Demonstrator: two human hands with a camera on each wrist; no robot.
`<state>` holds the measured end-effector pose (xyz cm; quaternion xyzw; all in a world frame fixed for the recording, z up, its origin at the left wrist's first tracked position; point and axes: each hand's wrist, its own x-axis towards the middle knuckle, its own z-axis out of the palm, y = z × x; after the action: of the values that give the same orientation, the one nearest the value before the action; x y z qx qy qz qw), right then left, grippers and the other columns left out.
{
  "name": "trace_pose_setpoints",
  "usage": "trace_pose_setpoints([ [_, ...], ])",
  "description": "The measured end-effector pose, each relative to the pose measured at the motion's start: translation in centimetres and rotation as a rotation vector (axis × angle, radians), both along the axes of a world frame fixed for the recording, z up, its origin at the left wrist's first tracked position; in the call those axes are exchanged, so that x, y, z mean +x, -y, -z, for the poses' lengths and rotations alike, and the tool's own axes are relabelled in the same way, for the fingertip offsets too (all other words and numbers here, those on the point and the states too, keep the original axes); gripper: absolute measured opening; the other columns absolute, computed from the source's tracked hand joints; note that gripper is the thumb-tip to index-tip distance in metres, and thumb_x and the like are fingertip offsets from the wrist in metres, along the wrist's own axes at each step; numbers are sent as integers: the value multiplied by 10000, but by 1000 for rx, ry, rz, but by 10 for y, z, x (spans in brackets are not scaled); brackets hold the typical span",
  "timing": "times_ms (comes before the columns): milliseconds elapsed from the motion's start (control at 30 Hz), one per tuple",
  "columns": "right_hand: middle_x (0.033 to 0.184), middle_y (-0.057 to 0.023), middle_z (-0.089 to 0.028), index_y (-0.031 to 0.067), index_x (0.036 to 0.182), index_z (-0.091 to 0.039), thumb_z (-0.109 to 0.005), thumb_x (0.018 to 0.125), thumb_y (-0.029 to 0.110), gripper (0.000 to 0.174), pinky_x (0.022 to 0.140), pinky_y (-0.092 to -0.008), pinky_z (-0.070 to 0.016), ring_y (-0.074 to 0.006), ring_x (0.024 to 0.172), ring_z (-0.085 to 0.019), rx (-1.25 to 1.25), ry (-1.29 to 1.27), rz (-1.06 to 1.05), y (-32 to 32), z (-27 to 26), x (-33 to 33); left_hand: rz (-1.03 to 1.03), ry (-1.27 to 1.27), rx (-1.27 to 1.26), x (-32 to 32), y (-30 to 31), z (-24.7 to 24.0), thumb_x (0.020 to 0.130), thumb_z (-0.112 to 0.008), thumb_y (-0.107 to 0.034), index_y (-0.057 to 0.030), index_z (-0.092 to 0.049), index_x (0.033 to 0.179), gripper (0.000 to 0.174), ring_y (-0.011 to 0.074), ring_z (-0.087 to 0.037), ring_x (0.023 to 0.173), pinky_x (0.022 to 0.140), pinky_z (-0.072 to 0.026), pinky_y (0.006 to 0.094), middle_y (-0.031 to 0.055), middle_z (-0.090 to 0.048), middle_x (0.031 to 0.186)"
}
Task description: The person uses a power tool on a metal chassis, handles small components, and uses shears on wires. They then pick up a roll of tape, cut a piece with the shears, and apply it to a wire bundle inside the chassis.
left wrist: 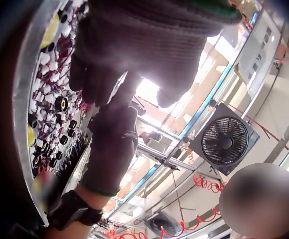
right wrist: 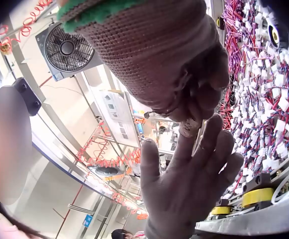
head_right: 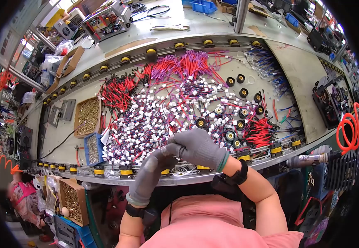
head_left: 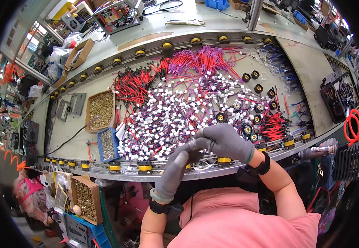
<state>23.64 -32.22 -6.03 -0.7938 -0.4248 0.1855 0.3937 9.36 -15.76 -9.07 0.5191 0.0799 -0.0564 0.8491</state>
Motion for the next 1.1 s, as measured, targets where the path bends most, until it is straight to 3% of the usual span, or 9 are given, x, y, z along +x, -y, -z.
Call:
trace_pose_setpoints([
  [133, 1020, -143, -673, 93, 1338, -573, -838, 765, 396, 700, 774, -364, -544, -254, 874, -682, 188, -105, 14, 6, 6, -4, -45, 22, -125, 7, -1, 5, 1015, -410, -516, 7, -471, 1416, 662, 253, -488, 1327, 1111, -372, 405, 120, -521, 1431],
  [233, 1085, -108, -640, 97, 1361, -567, -856, 744, 400, 746, 778, -353, -544, -241, 906, -652, 263, -213, 19, 5, 6, -7, -20, 76, -418, 9, -1, 4, 1001, -353, -575, -4, -430, 1462, 738, 280, -437, 1371, 1133, -335, 447, 123, -469, 1486],
  [300, 1118, -79, -611, 83, 1323, -601, -858, 753, 337, 675, 809, -342, -532, -223, 940, -623, 238, -234, 29, 4, 1, -7, 45, 59, -783, 10, 2, 5, 991, -262, -643, -26, -374, 1516, 818, 298, -386, 1413, 1156, -288, 511, 122, -409, 1547],
  [433, 1069, -71, -629, 72, 1207, -682, -839, 771, 171, 474, 882, -333, -500, -194, 981, -619, 427, -222, -42, 1, 2, -2, 40, 92, -878, 5, 19, -2, 972, -235, -693, -41, -335, 1536, 868, 305, -360, 1427, 1177, -247, 555, 106, -384, 1555],
  [567, 1076, -36, -657, 51, 1192, -676, -798, 837, 135, 385, 899, -313, -502, -127, 1012, -607, 444, -644, -94, 2, 8, -10, 225, 184, -1021, 2, 27, 2, 989, -233, -654, -111, -274, 1572, 797, 327, -317, 1432, 1196, -180, 550, 124, -328, 1566],
  [633, 1070, -23, -661, 12, 1223, -643, -792, 835, 96, 424, 877, -275, -525, -105, 979, -620, 431, -1005, 43, 1, 7, -18, 196, 140, -980, -1, 28, 1, 986, -236, -638, -134, -234, 1587, 785, 357, -306, 1430, 1193, -175, 565, 128, -330, 1559],
  [933, 1080, -31, -661, 22, 1335, -578, -780, 863, 160, 531, 887, -271, -508, -113, 1006, -601, 364, -936, -56, 2, -9, -6, 105, 124, -685, -1, 29, -2, 931, -319, -729, -139, -162, 1603, 908, 310, -321, 1432, 1196, -213, 508, 105, -256, 1607],
  [1033, 1071, -39, -676, 15, 1273, -624, -781, 858, 164, 469, 877, -273, -511, -108, 1009, -603, 271, -743, -204, -2, -19, 3, -57, -44, -262, -9, 23, 1, 923, -338, -735, -130, -179, 1600, 922, 236, -521, 1198, 1047, -396, 428, 107, -495, 1405],
  [1100, 1074, -47, -688, 16, 1225, -657, -767, 872, 161, 397, 867, -279, -514, -106, 1008, -606, 219, -877, -162, -2, -25, -1, 178, -139, 220, -12, 7, 0, 923, -355, -746, -131, -156, 1602, 937, 155, -591, 749, 725, -492, 332, 47, -617, 1090],
])
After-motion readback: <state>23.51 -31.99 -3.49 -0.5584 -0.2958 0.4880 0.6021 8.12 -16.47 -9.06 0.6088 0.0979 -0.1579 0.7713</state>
